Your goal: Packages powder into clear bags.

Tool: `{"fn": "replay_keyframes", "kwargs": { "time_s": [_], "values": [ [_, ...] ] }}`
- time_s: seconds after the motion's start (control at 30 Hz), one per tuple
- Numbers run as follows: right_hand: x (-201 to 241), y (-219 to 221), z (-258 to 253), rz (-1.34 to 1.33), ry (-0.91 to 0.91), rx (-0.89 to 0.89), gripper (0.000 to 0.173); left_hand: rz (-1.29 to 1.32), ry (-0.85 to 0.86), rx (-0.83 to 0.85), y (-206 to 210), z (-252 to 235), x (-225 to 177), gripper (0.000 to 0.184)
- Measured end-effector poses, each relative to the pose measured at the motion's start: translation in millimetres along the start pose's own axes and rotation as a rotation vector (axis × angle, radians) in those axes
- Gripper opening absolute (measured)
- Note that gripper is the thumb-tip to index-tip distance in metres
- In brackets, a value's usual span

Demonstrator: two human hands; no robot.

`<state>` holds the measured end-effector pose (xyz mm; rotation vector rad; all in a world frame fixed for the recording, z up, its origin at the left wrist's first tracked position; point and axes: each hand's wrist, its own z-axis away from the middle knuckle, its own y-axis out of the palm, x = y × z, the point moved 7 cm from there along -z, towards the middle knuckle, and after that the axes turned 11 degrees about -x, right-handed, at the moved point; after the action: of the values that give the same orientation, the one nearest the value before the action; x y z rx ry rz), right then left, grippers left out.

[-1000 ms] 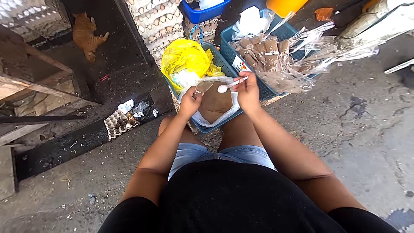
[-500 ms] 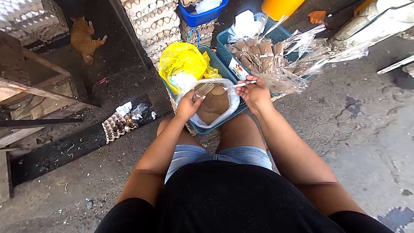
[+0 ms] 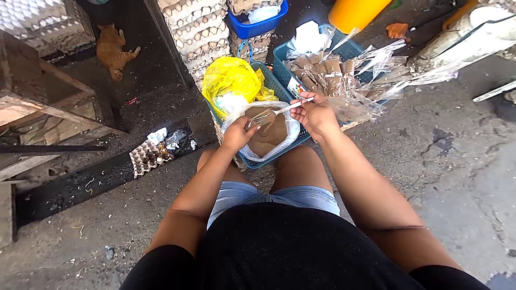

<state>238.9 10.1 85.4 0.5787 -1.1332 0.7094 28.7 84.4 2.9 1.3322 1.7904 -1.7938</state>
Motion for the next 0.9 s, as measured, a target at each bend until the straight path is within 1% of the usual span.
{"fn": "replay_keyframes", "kwargs": {
  "time_s": [0.07, 0.1, 0.13, 0.2, 0.27, 0.3, 0.33, 0.4, 0.47, 0.53, 0.57, 0.6, 0.63, 0.7, 0.77, 0.83, 0.9],
  "values": [
    [-7.0, 10.0, 4.8, 0.013, 0.003, 0.045, 0.022, 0.008, 0.016, -0.005, -0.6, 0.2, -1.0, 0.042],
    [-9.0, 15.1, 8.7, 0.015, -0.022, 0.083, 0.02, 0.024, 0.025, -0.015, -1.9, 0.7, -2.7, 0.041],
    [-8.9, 19.2, 13.2, 0.021, -0.087, 0.134, 0.02, 0.048, 0.03, -0.026, -4.2, 1.8, -5.4, 0.04],
    [0.4, 19.9, 22.0, 0.024, -0.337, 0.212, 0.019, 0.104, 0.015, -0.045, -8.0, 1.7, -6.7, 0.037],
    [16.8, 9.4, 27.6, -0.007, -0.575, 0.203, 0.021, 0.195, -0.035, -0.083, -12.6, 0.5, -4.2, 0.034],
    [23.6, 1.8, 28.8, -0.037, -0.631, 0.176, 0.021, 0.254, -0.082, -0.096, -15.4, 0.0, -2.7, 0.034],
    [27.2, -6.2, 28.9, -0.053, -0.649, 0.143, 0.021, 0.327, -0.13, -0.108, -17.9, -0.8, -1.0, 0.035],
    [22.4, -19.8, 24.3, -0.035, -0.621, 0.046, 0.02, 0.545, -0.224, -0.132, -20.8, -3.8, 2.8, 0.039],
    [2.7, -24.9, 19.9, 0.111, -0.549, -0.029, 0.024, 0.793, -0.335, -0.135, -21.9, -8.8, 2.3, 0.037],
    [-22.5, -22.6, 19.1, 0.308, -0.499, -0.033, 0.031, 0.955, -0.42, -0.113, -27.0, -15.6, -7.2, 0.029],
    [-33.1, -20.2, 19.4, 0.4, -0.501, -0.02, 0.033, 1.01, -0.438, -0.106, -30.4, -22.8, -13.5, 0.03],
    [-41.6, -17.8, 19.9, 0.485, -0.516, -0.009, 0.034, 1.06, -0.422, -0.114, -33.7, -33.5, -18.0, 0.035],
    [-48.5, -15.9, 20.0, 0.563, -0.532, -0.002, 0.035, 1.093, -0.384, -0.133, -39.7, -44.6, -24.0, 0.035],
    [-57.8, -12.1, 19.3, 0.736, -0.531, 0.027, 0.037, 1.052, -0.289, -0.199, -58.5, -67.0, -40.5, 0.026],
    [-60.3, -12.3, 20.4, 0.914, -0.462, 0.045, 0.042, 0.903, -0.193, -0.203, -81.8, -87.3, -66.1, 0.023],
    [-52.1, -20.0, 25.1, 0.982, -0.459, -0.057, 0.049, 0.734, -0.072, -0.207, -106.1, -105.8, -96.9, 0.02],
    [-35.5, -28.9, 34.6, 0.993, -0.525, -0.155, 0.056, 0.58, 0.047, -0.211, -127.9, -120.0, -126.4, 0.018]
  ]
}}
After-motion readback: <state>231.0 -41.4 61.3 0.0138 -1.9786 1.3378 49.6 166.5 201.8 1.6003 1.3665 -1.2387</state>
